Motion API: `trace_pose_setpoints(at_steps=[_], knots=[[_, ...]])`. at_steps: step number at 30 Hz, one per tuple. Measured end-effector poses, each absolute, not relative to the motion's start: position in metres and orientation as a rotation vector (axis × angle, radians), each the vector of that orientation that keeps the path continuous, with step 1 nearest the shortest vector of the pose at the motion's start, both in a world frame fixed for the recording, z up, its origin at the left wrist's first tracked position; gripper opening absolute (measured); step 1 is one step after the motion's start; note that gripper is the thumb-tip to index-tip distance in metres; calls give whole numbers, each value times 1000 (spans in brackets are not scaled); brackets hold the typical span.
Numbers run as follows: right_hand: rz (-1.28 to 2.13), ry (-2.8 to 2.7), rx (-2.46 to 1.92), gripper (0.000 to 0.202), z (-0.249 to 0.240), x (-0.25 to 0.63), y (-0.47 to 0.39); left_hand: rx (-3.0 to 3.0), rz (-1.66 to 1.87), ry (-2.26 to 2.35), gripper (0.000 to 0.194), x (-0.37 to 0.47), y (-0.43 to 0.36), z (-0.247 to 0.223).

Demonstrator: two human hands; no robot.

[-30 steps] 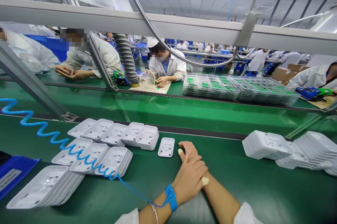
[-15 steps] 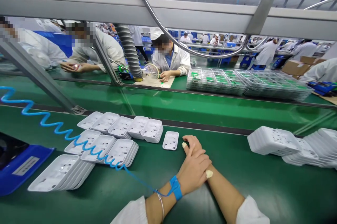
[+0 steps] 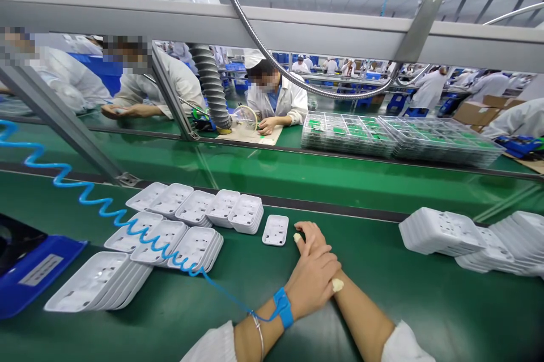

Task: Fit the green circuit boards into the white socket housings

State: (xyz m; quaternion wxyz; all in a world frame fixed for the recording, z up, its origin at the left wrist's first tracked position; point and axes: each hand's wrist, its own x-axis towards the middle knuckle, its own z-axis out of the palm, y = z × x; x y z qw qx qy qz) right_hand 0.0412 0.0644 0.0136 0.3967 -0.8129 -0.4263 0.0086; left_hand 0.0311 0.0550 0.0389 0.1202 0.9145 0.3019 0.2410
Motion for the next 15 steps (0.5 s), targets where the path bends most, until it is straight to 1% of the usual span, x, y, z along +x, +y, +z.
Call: trace_pose_setpoints(at_steps=[8, 15], knots=[[-127, -951, -2149, 49, 13, 41, 65, 2661, 706, 867, 32, 31, 54, 41], [-203, -994, -2148, 52, 6, 43, 68, 2680, 713, 877, 31, 31, 55, 39]])
